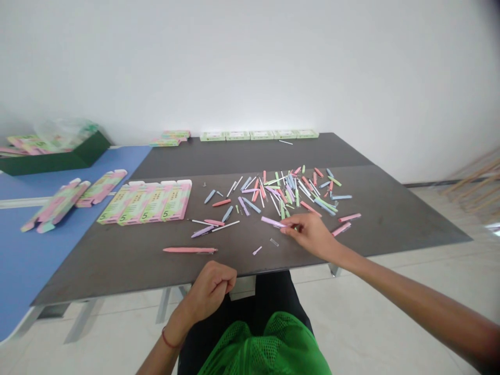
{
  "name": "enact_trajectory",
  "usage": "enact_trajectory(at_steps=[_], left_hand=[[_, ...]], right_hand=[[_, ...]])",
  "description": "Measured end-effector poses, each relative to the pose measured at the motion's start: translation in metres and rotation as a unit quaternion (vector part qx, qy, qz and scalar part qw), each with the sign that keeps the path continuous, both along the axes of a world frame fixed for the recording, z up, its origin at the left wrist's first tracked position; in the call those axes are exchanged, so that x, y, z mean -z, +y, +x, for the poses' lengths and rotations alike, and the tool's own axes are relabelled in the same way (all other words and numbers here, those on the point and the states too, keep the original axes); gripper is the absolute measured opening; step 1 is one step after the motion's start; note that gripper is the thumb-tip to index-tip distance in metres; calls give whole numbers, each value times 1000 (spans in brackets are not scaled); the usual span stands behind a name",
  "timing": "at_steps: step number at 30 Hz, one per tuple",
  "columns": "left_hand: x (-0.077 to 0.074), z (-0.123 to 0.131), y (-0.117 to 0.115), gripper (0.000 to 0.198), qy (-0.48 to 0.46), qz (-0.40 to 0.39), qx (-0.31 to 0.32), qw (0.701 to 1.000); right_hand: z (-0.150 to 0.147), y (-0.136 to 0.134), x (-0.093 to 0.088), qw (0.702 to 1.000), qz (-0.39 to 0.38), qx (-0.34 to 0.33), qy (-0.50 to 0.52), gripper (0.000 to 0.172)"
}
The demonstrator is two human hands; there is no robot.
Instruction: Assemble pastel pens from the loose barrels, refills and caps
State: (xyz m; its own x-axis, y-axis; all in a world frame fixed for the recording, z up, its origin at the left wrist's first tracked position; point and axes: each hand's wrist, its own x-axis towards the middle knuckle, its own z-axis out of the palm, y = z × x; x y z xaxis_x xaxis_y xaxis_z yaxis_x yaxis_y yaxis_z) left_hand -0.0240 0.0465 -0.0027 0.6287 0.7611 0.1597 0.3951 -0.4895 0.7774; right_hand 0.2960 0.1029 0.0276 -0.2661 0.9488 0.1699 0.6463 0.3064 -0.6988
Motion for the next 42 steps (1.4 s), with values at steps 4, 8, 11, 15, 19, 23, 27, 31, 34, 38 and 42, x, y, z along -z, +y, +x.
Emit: enact_trajectory(at_steps=[4, 8, 11, 15, 19, 23, 27, 31, 34, 38, 42], left_hand=[[3, 0, 1, 21, -5, -1, 2, 1000], [3, 0, -1, 20, 10, 6, -8, 1000], [2, 0, -3, 21, 15, 11, -13, 1000], [3, 0, -3, 21, 9, 8, -7, 1000], [6, -1, -2, 20, -8, 7, 1, 1000], [6, -1, -1, 20, -14, 10, 3, 1000], [6, -2, 0, 20, -23, 6, 13, 1000], [6, -2, -1, 20, -26, 6, 13, 1000], [6, -1, -1, 21, -27, 6, 9, 1000], [5, 0, -2, 22, -39, 5, 11, 999], [4, 0, -2, 21, -43, 10, 5, 999]], right_hand=[[-17, 10, 10, 990, 95, -42, -99, 14], [-27, 24, 18, 982, 105, -105, -113, 15], [-25, 33, 22, 973, 116, -142, -141, 21], [-19, 38, 24, 963, 143, -137, -185, 25], [-19, 33, 21, 943, 173, -121, -256, 28], [-19, 32, 13, 929, 172, -93, -315, 30], [-12, 61, -7, 947, 164, -24, -274, 31], [-12, 109, -25, 960, 56, 81, -263, 29], [-24, 138, -25, 957, 16, 101, -273, 32], [-41, 156, -15, 950, -27, 119, -289, 29], [-48, 163, -12, 940, -56, 141, -305, 28]])
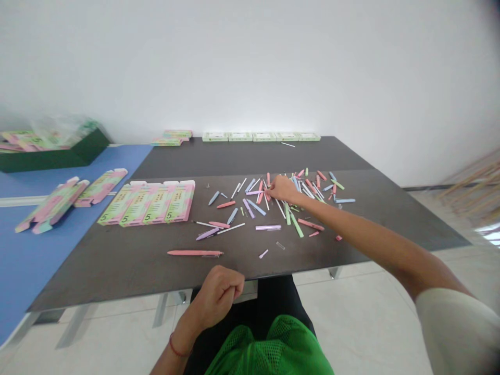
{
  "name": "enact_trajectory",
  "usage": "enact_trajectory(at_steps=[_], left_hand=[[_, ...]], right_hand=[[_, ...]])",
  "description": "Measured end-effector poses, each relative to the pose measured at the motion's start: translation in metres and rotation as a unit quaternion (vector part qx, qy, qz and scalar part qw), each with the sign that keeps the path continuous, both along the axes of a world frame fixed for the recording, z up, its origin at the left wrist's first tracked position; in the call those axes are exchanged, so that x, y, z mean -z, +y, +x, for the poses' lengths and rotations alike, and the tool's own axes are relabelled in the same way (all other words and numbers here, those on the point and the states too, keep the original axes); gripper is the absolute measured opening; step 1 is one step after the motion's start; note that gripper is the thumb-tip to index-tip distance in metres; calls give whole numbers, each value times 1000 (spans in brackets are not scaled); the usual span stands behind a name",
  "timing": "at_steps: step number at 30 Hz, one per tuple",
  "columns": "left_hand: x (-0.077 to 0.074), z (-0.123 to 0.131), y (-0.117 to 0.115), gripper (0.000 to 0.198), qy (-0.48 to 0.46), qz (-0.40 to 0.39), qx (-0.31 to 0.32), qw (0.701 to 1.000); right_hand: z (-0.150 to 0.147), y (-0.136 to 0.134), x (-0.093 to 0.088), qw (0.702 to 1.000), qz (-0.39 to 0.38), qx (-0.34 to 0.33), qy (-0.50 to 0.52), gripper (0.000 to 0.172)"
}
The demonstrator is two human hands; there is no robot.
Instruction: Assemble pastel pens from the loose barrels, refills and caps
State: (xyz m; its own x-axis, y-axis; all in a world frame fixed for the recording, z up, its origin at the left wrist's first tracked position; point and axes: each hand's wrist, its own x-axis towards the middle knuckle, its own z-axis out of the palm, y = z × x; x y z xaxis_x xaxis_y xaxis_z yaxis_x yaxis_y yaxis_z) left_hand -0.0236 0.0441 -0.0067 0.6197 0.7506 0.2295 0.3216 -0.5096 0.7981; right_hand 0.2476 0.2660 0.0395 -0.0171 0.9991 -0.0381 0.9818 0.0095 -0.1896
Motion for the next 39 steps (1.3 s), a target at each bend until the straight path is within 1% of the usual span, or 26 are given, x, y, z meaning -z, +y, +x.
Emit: enact_trajectory(at_steps=[7, 10, 13, 15, 17, 19, 20, 21, 22, 23, 24, 25, 26, 27, 29, 31, 34, 37, 38, 39], left_hand=[[0, 1, 1, 22, -8, -5, 6, 1000], [-1, 1, 1, 22, -9, -3, 3, 1000], [-2, 1, 0, 22, -8, -5, -2, 1000], [-2, 2, 0, 23, -5, -7, -10, 1000], [-6, 4, 0, 24, -1, -10, -27, 1000], [-14, 8, 3, 26, 1, -1, -56, 998], [-21, 11, 5, 26, 0, 17, -77, 997], [-28, 15, 8, 25, 1, 46, -100, 994], [-36, 18, 11, 23, 5, 84, -124, 989], [-45, 22, 15, 23, 9, 129, -143, 981], [-53, 25, 19, 29, 24, 172, -149, 974], [-60, 28, 23, 35, 41, 206, -143, 967], [-66, 30, 27, 36, 58, 224, -125, 965], [-70, 33, 31, 31, 72, 226, -100, 966], [-73, 38, 34, 20, 73, 204, -57, 975], [-72, 43, 32, 17, 47, 168, -33, 984], [-68, 52, 23, 16, 3, 129, -19, 991], [-63, 58, 11, 11, -21, 109, -23, 994], [-62, 58, 8, 9, -26, 106, -32, 994], [-60, 57, 5, 8, -30, 102, -43, 993]], right_hand=[[-9, 4, -1, 1000, -8, 7, -19, 35], [-13, 3, -5, 1000, -2, 9, -15, 35], [-10, -2, -19, 1000, 3, 5, 3, 31], [-6, -10, -31, 1000, 2, -17, 27, 25], [0, -26, -44, 997, -3, -55, 57, 21], [4, -49, -54, 989, -14, -103, 101, 18], [5, -64, -57, 982, -24, -131, 132, 20], [5, -81, -59, 959, -51, -180, 214, 21], [5, -98, -60, 928, -92, -215, 290, 22], [3, -115, -60, 899, -130, -234, 347, 23], [1, -131, -59, 874, -158, -240, 393, 22], [-1, -146, -58, 856, -170, -244, 423, 21], [-3, -159, -57, 846, -170, -238, 446, 19], [-4, -170, -56, 839, -159, -225, 469, 19], [-3, -187, -52, 834, -133, -189, 501, 19], [0, -197, -46, 831, -105, -150, 526, 19], [7, -210, -33, 819, -79, -105, 558, 24], [11, -224, -20, 796, -92, -72, 594, 31], [13, -229, -17, 795, -83, -64, 598, 32], [17, -234, -15, 801, -61, -59, 592, 32]])
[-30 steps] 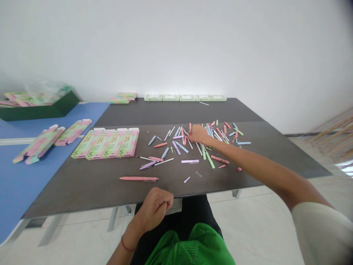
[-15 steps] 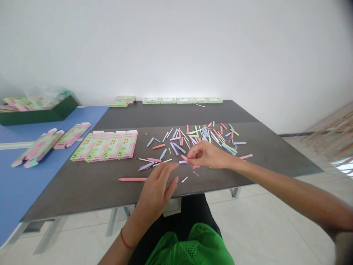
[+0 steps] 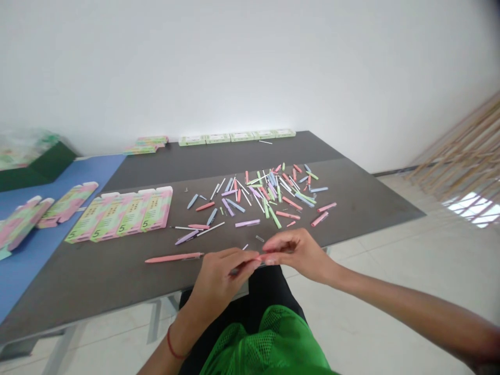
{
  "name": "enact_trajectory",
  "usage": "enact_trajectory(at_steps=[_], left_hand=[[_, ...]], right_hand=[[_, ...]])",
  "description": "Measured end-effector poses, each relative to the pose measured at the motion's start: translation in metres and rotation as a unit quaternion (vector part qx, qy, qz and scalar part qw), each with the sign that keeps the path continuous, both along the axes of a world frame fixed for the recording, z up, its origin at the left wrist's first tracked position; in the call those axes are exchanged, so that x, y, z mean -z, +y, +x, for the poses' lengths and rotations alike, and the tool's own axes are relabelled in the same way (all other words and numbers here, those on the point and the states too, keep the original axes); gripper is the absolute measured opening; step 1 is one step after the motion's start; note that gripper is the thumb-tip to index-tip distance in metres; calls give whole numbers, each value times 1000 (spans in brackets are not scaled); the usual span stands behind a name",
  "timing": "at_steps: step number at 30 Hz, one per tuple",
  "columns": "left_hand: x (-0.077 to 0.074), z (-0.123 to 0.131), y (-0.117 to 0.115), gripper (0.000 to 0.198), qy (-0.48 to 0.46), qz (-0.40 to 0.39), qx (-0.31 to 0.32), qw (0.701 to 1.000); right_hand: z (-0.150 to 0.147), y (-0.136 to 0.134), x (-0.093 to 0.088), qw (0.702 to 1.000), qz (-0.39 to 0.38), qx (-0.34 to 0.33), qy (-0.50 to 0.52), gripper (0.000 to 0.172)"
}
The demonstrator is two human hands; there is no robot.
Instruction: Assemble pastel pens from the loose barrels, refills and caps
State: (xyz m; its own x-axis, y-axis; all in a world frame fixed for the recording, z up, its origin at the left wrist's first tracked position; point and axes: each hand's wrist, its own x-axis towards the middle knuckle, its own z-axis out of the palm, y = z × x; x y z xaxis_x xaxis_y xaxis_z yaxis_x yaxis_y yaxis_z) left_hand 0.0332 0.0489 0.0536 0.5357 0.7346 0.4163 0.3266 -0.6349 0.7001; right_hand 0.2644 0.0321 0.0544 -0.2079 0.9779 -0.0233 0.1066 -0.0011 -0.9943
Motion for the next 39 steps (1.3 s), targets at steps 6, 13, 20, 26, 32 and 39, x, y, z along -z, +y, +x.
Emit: enact_trajectory(at_steps=[6, 13, 20, 26, 32, 39], left_hand=[[2, -12, -14, 8, 17, -58, -32, 998], [-1, -14, -37, 13, 48, -41, 30, 998], [-1, -19, -42, 18, 50, 55, 49, 996], [-6, -23, -42, 26, 39, 29, 64, 997], [-7, -26, -46, 10, 64, 10, 27, 998], [-8, -35, -45, 12, 70, -8, -18, 997]], right_hand=[[68, -4, 5, 933, 171, 57, -313, 19], [151, 25, 17, 849, 164, 149, -480, 20], [136, 46, 9, 841, 229, 89, -483, 21], [85, 89, -1, 837, 264, 25, -478, 23], [24, 149, 5, 781, 156, -6, -605, 26], [-3, 173, 20, 750, 118, 5, -651, 30]])
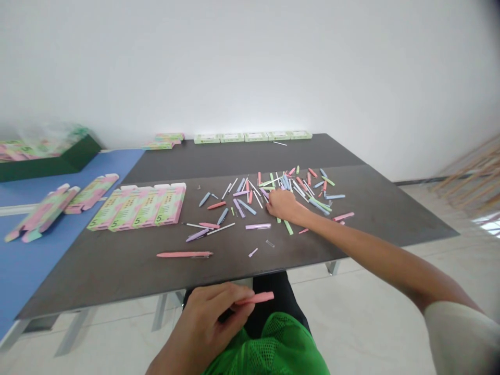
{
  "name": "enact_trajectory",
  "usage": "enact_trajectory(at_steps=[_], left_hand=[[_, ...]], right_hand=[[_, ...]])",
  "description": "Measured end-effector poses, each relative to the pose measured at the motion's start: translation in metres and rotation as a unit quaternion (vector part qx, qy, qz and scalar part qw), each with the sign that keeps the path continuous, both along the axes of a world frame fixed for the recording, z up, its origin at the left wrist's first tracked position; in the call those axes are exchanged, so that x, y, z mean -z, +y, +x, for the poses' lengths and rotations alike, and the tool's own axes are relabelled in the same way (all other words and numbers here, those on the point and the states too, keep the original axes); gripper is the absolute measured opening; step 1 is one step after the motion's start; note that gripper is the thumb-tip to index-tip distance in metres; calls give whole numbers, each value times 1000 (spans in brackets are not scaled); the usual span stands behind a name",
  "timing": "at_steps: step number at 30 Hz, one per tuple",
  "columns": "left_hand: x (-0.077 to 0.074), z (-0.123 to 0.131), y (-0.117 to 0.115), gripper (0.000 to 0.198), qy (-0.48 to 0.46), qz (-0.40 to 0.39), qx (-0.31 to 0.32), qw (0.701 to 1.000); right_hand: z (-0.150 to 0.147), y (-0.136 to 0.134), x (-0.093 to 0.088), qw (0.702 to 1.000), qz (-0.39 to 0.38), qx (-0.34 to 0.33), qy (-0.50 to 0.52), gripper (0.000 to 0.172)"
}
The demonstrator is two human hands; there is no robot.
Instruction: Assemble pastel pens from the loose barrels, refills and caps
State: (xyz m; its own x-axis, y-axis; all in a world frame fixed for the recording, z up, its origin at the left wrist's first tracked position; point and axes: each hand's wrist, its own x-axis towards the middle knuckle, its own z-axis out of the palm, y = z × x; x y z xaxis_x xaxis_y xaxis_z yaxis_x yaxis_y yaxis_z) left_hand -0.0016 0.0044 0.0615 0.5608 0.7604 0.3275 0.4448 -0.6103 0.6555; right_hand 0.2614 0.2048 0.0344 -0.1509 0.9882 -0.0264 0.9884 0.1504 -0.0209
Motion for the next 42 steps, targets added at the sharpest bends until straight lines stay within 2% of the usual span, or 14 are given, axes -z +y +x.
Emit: enact_trajectory(at_steps=[5, 11, 16, 20, 24, 32, 37, 42], left_hand=[[20, -9, 15, 15, 3, 3, -62, 998], [43, -19, 26, 15, -31, 16, -117, 993], [47, -20, 28, 15, -51, 11, -135, 989], [45, -18, 27, 16, -66, -1, -131, 989], [47, -16, 24, 13, -78, -30, -127, 988], [60, -20, 27, 13, -67, -117, -96, 986], [58, -24, 29, 17, -53, -142, -74, 986], [59, -24, 29, 18, -54, -160, -71, 983]], right_hand=[[3, 4, -9, 1000, -2, 22, 6, 28], [13, -17, -34, 998, 2, -29, 58, 21], [16, -37, -41, 983, 16, -51, 176, 16], [16, -39, -37, 982, 17, -42, 183, 15], [18, -26, -30, 989, 15, -29, 142, 17], [22, 26, -13, 998, -2, -9, 57, 20], [20, 35, -9, 999, -13, 11, 29, 22], [10, 39, -14, 999, 4, 32, 8, 35]])
